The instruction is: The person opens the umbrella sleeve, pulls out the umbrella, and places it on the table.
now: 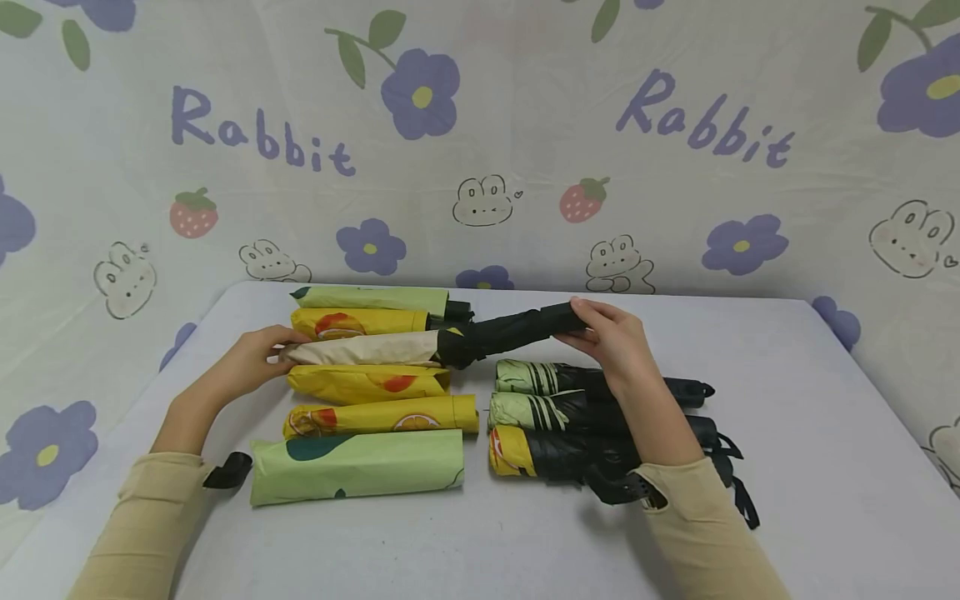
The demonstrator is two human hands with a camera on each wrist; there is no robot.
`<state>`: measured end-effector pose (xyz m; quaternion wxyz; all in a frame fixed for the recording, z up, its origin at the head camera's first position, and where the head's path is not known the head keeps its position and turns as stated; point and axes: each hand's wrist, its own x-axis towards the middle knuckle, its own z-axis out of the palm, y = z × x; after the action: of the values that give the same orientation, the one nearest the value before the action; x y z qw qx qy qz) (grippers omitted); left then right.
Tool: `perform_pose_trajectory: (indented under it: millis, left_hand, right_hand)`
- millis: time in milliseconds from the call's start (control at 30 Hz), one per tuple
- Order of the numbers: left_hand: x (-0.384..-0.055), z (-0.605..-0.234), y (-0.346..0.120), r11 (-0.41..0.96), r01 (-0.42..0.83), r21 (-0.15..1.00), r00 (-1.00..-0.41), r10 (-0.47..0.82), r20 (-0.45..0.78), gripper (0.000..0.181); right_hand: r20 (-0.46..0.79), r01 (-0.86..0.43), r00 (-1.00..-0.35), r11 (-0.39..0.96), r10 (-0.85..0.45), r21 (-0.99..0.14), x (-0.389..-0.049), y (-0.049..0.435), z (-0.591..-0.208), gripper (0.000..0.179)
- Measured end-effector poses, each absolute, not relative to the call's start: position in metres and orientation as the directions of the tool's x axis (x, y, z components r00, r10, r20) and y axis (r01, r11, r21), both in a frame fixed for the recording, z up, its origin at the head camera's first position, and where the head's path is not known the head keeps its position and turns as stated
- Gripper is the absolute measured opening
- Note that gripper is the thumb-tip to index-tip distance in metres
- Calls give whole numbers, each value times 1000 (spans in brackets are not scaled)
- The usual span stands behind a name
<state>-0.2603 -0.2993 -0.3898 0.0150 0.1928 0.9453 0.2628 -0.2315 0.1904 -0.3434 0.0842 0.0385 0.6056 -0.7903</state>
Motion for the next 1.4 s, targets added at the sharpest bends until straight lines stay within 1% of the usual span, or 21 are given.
perform_pose_trajectory:
  millis: [133, 400, 567, 867, 1133, 1400]
  left_hand:
    - [-260, -392, -300, 783, 371, 499, -922, 376, 94, 32]
    - [-262, -394, -299, 784, 375, 494, -921, 375, 102, 33]
    - [-264, -396, -299, 785, 374, 494, -921, 376, 101, 33]
    - [-264, -398, -301, 792, 357, 495, -927, 365, 85, 34]
    - [-262, -398, -302, 797, 350, 492, -930, 359, 81, 33]
    - [-263, -397, -301, 796, 359, 487, -927, 364, 88, 33]
  right_hand:
    - [-148, 165, -986, -274, -83, -947, -231, 199, -343, 52]
    - [-129, 146, -989, -337, -71, -930, -232, 217, -345, 21]
    - [-135, 150, -989, -365, -67, -919, -233, 229, -347, 11]
    - [-146, 158, -987, -446, -63, -881, -233, 252, -350, 10]
    - [-167, 183, -983, -533, -78, -826, -231, 271, -353, 17]
    - [-190, 206, -977, -640, -95, -740, -232, 292, -364, 19]
